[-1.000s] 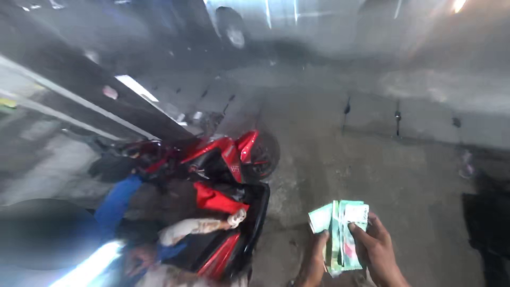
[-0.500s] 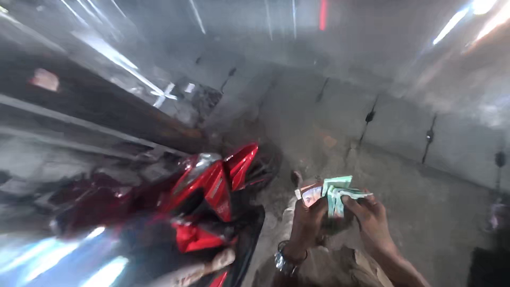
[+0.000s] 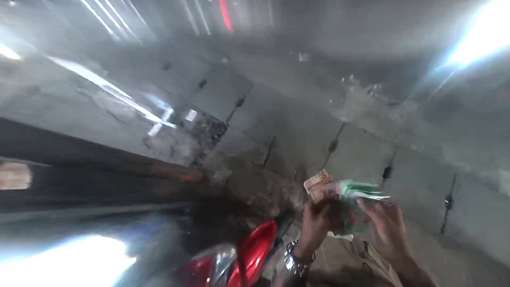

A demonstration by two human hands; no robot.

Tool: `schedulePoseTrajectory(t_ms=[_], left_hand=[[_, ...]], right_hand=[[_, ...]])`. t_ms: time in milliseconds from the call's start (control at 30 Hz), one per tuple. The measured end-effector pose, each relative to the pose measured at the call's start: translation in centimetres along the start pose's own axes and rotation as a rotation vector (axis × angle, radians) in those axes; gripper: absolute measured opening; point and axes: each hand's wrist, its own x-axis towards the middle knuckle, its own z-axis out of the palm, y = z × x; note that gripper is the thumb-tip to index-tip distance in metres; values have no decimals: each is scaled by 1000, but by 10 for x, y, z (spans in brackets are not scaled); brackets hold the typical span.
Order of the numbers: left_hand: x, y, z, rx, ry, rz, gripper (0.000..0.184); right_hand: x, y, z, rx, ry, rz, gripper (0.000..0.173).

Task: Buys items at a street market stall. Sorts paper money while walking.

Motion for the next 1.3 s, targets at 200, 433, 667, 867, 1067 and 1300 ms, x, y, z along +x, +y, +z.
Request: schedulePoseTrajectory(t_ms=[200, 433, 667, 867, 1067, 1300], left_hand=[[148, 56, -29, 83, 213, 102, 25], [358, 137, -67, -1, 421, 50, 28], [585, 246, -88, -54, 585, 371, 17], [744, 291, -127, -71, 603, 304, 16], [907, 334, -212, -104, 462, 150, 33], [1054, 464, -294, -117, 439, 11, 39]], right_hand=[[145, -3, 99, -58, -81, 57, 37], [389, -27, 215, 5, -380, 156, 33], [645, -101, 340, 166, -602, 153, 18], [782, -85, 446, 21, -719, 121, 24], [902, -71, 580, -145, -506, 137, 32], [1022, -107, 776, -495, -809, -83, 62]])
